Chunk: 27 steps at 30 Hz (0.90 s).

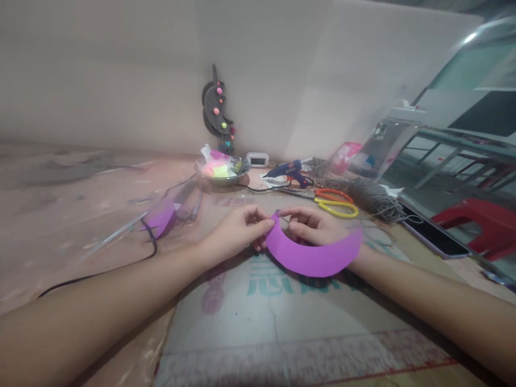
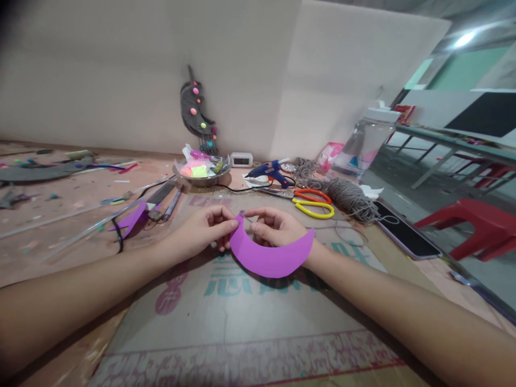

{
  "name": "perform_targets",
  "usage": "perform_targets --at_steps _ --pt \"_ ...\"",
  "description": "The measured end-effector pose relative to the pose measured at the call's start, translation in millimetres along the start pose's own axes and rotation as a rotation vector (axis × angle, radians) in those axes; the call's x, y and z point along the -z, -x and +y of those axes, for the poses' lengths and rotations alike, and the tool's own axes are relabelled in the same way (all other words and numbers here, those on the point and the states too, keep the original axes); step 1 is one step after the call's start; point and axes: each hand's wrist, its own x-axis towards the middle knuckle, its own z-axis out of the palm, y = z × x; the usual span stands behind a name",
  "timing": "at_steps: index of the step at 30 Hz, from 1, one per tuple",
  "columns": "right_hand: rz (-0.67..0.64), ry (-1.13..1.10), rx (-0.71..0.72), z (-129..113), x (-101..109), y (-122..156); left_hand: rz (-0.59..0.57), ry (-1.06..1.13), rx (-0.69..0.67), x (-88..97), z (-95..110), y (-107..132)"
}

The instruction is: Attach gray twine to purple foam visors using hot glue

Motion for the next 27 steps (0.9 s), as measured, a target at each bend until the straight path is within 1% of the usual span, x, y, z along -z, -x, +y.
perform_targets --at_steps 3,7,11,14,22,27 --pt "0.06 0.02 -0.032 -0.3 1.9 -0.1 -0.012 -0.029 -0.009 -0.2 -0.2 0.9" --pt "0.092 -0.05 -0.038 -0.7 0.2 -0.7 -0.04 -0.047 -0.02 -0.1 -1.6 1.5" --pt "0.058 -0.077 -0.073 -1.6 -4.1 1.5 -0.067 -0.066 -0.033 0.0 -3.8 1.4" --pt "0.032 -0.094 -0.066 -1.6 -5.7 3.0 -0.085 -0.084 -0.04 -0.1 -5.0 1.4" --pt "-0.001 -0.035 -0.037 -0.9 -6.2 3.7 -0.063 -0.153 -0.153 2.6 -9.3 0.0" --pt "0.029 0.017 0.007 0.5 -5.2 4.8 -0.046 -0.128 -0.134 3.3 -7.8 0.2"
